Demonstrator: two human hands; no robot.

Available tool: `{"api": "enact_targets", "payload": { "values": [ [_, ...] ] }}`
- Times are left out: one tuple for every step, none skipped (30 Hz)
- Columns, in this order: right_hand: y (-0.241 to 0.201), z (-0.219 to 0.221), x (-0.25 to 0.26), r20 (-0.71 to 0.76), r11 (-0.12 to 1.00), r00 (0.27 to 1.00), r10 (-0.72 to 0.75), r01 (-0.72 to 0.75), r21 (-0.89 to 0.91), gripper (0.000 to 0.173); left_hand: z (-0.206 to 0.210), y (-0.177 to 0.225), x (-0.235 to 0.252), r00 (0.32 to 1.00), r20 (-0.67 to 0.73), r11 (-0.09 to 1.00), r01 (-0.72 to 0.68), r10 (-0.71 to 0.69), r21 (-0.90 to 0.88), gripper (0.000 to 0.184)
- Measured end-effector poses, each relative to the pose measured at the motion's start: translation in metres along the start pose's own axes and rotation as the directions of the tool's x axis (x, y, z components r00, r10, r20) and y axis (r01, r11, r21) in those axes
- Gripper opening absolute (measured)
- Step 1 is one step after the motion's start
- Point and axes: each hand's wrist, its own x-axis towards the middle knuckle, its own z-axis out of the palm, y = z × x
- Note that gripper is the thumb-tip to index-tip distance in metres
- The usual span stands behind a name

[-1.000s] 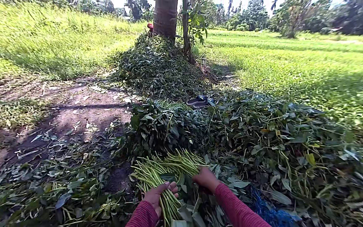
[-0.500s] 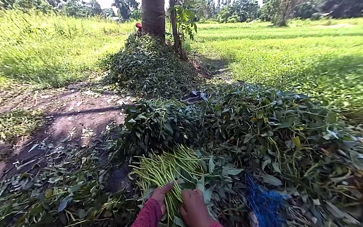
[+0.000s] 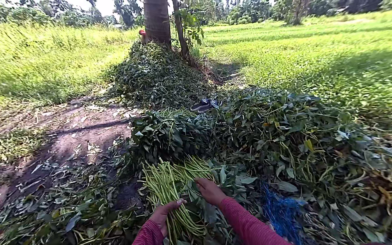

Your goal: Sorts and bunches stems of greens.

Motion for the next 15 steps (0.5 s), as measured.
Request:
{"api": "enact_targets", "payload": {
  "values": [
    [0.002, 0.008, 0.009, 0.058, 0.998, 0.998, 0.006, -0.002, -0.066, 0.047, 0.002, 0.004, -0.005, 1.000, 0.017, 1.000, -0.013, 0.013, 0.001, 0.020],
    [0.005, 0.018, 0.017, 0.097, 0.992, 0.995, 0.023, -0.011, -0.125, 0.049, 0.005, 0.007, -0.010, 0.999, 0.042, 1.000, -0.026, 0.026, -0.003, 0.019],
    [0.007, 0.027, 0.022, 0.121, 0.986, 0.991, 0.049, -0.029, -0.166, 0.050, 0.006, 0.010, -0.013, 0.996, 0.080, 0.999, -0.040, 0.041, -0.010, 0.021],
    [0.008, 0.035, 0.026, 0.133, 0.980, 0.987, 0.087, -0.061, -0.192, 0.051, 0.006, 0.012, -0.015, 0.991, 0.120, 0.998, -0.056, 0.057, -0.015, 0.025],
    [0.007, 0.040, 0.027, 0.149, 0.974, 0.981, 0.126, -0.094, -0.206, 0.051, 0.007, 0.015, -0.018, 0.987, 0.139, 0.997, -0.075, 0.076, -0.011, 0.027],
    [0.004, 0.044, 0.025, 0.155, 0.967, 0.975, 0.160, -0.123, -0.221, 0.047, 0.008, 0.017, -0.020, 0.986, 0.135, 0.995, -0.097, 0.097, -0.007, 0.026],
    [0.001, 0.046, 0.022, 0.146, 0.959, 0.971, 0.188, -0.149, -0.241, 0.042, 0.008, 0.020, -0.023, 0.985, 0.125, 0.993, -0.121, 0.120, 0.006, 0.025],
    [0.000, 0.045, 0.018, 0.127, 0.952, 0.971, 0.205, -0.167, -0.256, 0.037, 0.007, 0.023, -0.026, 0.984, 0.106, 0.989, -0.148, 0.145, 0.020, 0.026],
    [0.000, 0.040, 0.015, 0.102, 0.954, 0.971, 0.214, -0.186, -0.237, 0.035, 0.007, 0.027, -0.028, 0.981, 0.076, 0.982, -0.183, 0.179, 0.046, 0.029],
    [0.002, 0.032, 0.015, 0.070, 0.967, 0.975, 0.212, -0.199, -0.161, 0.035, 0.007, 0.031, -0.031, 0.974, 0.045, 0.971, -0.226, 0.223, 0.076, 0.033],
    [0.007, 0.023, 0.016, 0.021, 0.979, 0.980, 0.198, -0.197, -0.050, 0.035, 0.006, 0.036, -0.033, 0.961, 0.016, 0.956, -0.275, 0.275, 0.101, 0.036],
    [0.009, 0.010, 0.016, -0.036, 0.982, 0.983, 0.182, -0.180, 0.062, 0.034, 0.005, 0.040, -0.036, 0.947, -0.004, 0.940, -0.320, 0.323, 0.122, 0.039],
    [0.007, -0.006, 0.013, -0.100, 0.976, 0.981, 0.165, -0.149, 0.157, 0.034, 0.004, 0.045, -0.038, 0.932, -0.011, 0.924, -0.356, 0.361, 0.140, 0.044],
    [0.000, -0.024, 0.008, -0.166, 0.966, 0.974, 0.151, -0.110, 0.234, 0.033, 0.003, 0.049, -0.042, 0.918, -0.014, 0.908, -0.389, 0.396, 0.153, 0.048],
    [-0.011, -0.042, 0.000, -0.230, 0.952, 0.963, 0.141, -0.069, 0.297, 0.031, 0.003, 0.053, -0.047, 0.905, -0.002, 0.893, -0.419, 0.425, 0.163, 0.049]
  ]
}}
